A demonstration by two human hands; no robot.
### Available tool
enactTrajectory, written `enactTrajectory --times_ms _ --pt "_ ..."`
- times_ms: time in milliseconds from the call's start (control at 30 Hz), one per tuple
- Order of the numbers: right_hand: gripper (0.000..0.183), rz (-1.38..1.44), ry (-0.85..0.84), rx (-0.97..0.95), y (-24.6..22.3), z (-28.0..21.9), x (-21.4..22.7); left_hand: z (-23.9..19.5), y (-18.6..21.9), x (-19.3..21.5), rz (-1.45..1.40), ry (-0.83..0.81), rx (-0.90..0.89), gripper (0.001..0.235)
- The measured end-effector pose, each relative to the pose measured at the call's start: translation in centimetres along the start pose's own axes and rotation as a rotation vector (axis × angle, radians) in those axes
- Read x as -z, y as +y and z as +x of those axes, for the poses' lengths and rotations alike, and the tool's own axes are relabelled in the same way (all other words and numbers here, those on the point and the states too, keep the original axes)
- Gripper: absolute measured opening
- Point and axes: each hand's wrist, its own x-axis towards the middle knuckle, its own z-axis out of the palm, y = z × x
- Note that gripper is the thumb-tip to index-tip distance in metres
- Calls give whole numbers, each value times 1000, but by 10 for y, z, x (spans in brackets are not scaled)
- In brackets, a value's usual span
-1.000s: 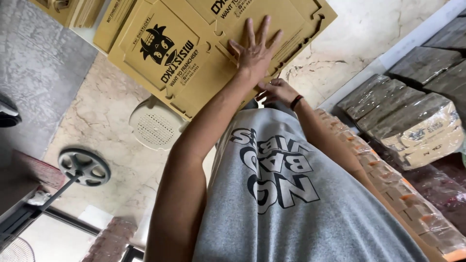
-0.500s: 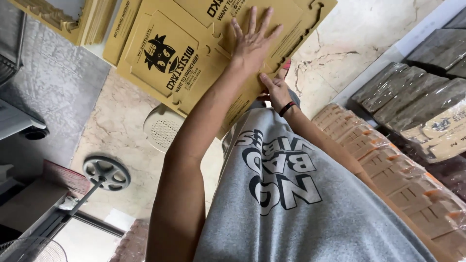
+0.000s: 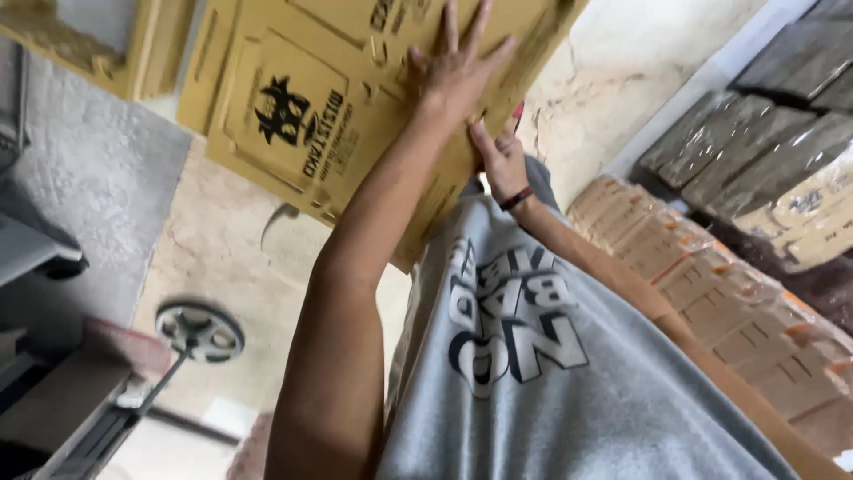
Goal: Punching out pre-cut shapes from cardboard sheets and stacking them in a factory setting.
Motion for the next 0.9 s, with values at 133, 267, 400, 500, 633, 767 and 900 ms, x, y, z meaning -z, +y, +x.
enactTrajectory --times_ms 133,267,400,500,633,767,900 --pt "41 -213 70 -203 -13 -4 0 24 -18 -21 -190 84 -72 80" --pt "56 -342 -15 -285 -23 0 8 38 5 -48 -403 381 -156 64" --pt "34 -267 -85 -208 10 14 40 99 56 -87 -500 387 -64 96" --pt "21 -390 -233 -199 -1 16 55 108 80 -74 -449 452 80 38" --pt "25 -342 -176 -271 -61 26 68 117 70 -49 -552 327 136 51" --pt "47 22 126 -424 -18 99 117 65 59 -21 -676 318 57 34" --pt "37 0 9 -537 -97 109 95 55 65 -23 -878 307 87 46"
